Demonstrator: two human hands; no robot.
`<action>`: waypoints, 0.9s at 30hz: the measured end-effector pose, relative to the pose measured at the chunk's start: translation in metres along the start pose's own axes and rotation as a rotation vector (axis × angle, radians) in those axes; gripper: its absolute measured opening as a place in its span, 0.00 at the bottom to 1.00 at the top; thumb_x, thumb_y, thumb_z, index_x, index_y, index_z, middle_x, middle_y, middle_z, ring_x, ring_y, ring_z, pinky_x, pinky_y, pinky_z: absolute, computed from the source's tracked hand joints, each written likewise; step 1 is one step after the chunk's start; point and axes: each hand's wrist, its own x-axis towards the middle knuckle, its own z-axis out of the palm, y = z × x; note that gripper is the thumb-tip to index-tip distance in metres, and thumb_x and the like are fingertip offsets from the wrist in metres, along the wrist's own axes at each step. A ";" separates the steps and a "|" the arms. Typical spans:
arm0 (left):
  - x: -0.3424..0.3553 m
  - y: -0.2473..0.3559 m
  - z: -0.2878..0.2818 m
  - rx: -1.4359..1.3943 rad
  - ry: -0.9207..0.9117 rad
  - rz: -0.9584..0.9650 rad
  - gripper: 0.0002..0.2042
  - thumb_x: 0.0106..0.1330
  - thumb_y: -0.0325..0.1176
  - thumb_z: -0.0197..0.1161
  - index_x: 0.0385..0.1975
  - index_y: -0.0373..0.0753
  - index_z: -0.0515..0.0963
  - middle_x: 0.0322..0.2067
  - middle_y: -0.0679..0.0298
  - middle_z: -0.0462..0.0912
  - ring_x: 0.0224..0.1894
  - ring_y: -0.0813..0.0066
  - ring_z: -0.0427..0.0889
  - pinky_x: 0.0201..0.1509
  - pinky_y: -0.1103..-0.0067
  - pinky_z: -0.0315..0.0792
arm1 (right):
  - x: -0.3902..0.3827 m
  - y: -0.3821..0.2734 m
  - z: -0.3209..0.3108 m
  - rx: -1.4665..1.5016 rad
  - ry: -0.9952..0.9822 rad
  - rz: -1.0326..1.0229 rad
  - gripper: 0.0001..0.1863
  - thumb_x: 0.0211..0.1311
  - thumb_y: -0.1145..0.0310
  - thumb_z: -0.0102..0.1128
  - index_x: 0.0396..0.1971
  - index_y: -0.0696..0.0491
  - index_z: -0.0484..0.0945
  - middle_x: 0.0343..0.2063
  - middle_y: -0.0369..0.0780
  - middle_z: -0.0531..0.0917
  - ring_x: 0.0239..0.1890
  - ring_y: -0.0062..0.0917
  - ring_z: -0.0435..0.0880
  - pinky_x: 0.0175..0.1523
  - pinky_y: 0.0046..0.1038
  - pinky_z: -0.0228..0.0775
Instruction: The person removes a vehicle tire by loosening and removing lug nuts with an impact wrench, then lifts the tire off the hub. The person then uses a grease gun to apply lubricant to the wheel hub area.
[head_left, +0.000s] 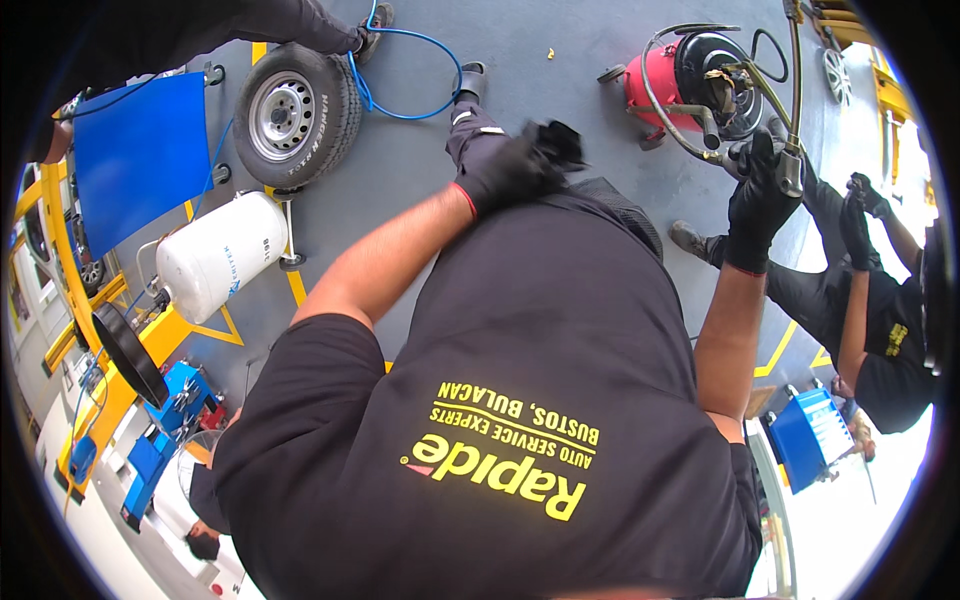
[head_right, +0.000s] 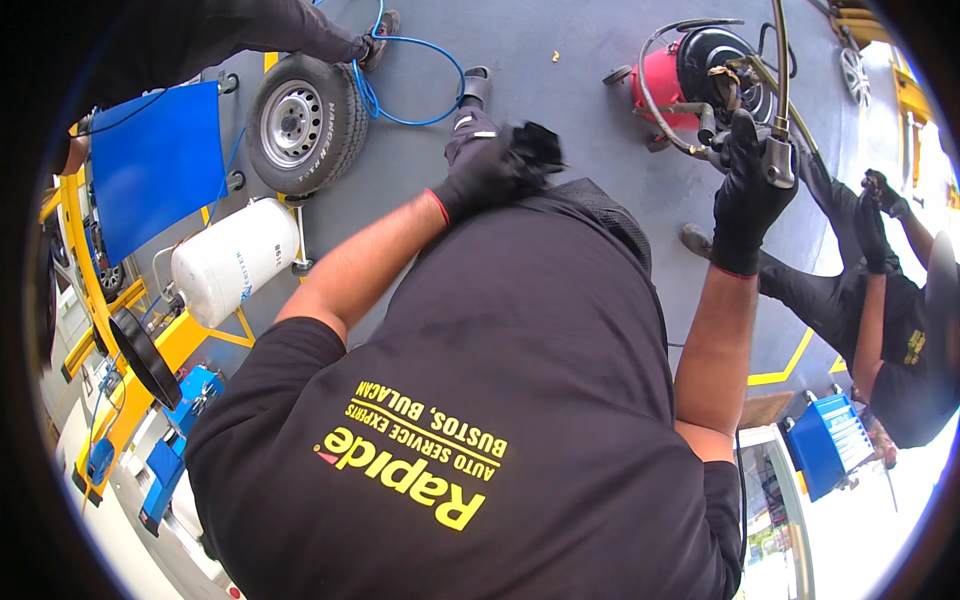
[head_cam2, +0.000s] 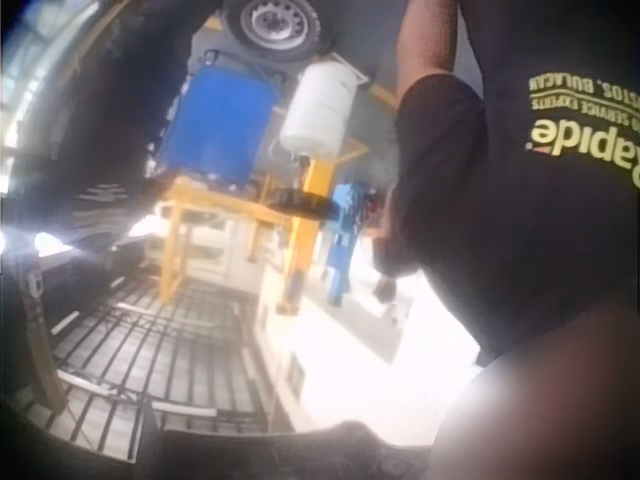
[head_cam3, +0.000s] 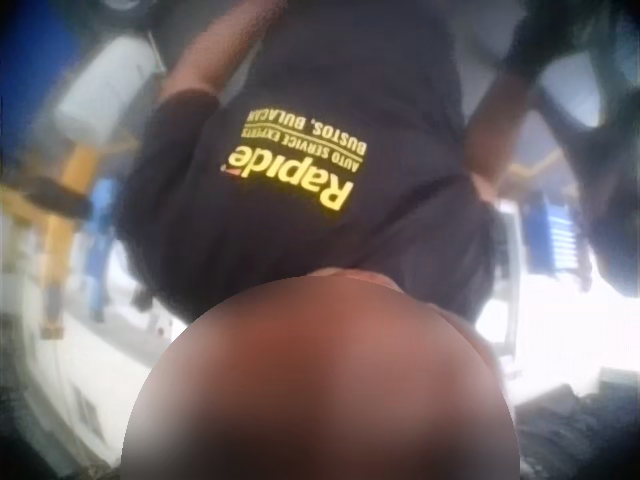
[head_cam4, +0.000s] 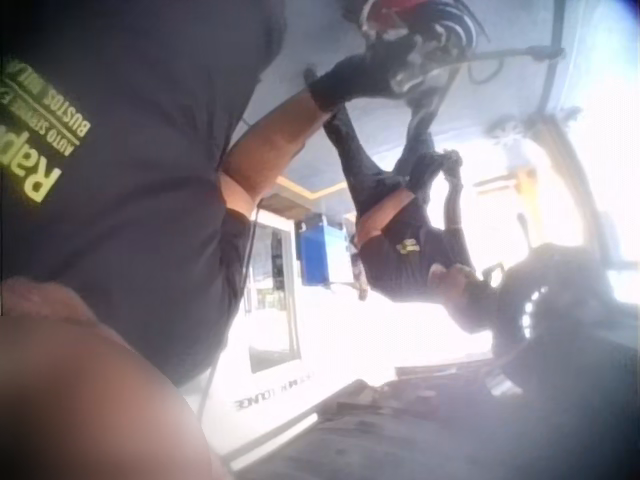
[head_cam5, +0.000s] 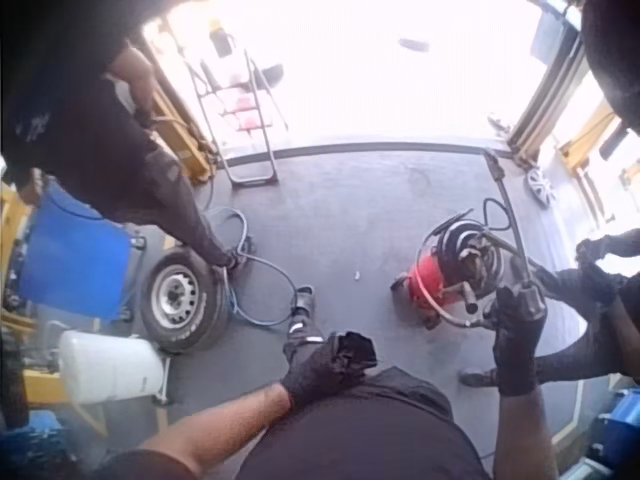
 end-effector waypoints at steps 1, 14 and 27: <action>0.004 -0.001 -0.008 0.024 0.103 0.011 0.16 0.69 0.30 0.62 0.53 0.32 0.71 0.43 0.55 0.84 0.44 0.67 0.84 0.48 0.70 0.79 | 0.001 0.001 -0.002 -0.029 -0.018 -0.032 0.18 0.73 0.69 0.63 0.55 0.65 0.78 0.26 0.37 0.81 0.28 0.17 0.80 0.32 0.22 0.70; 0.019 -0.050 0.014 0.248 0.054 0.251 0.20 0.67 0.42 0.64 0.52 0.35 0.75 0.43 0.50 0.85 0.45 0.58 0.85 0.49 0.68 0.78 | 0.012 -0.012 0.009 0.025 0.047 0.019 0.08 0.71 0.70 0.65 0.33 0.58 0.80 0.23 0.35 0.80 0.24 0.19 0.79 0.30 0.24 0.72; -0.033 -0.019 -0.148 -0.842 0.361 0.139 0.15 0.78 0.35 0.48 0.57 0.34 0.72 0.50 0.50 0.79 0.54 0.54 0.80 0.63 0.62 0.74 | 0.024 0.021 0.008 0.100 0.088 0.056 0.02 0.69 0.76 0.63 0.36 0.59 0.82 0.27 0.36 0.82 0.28 0.18 0.81 0.32 0.23 0.73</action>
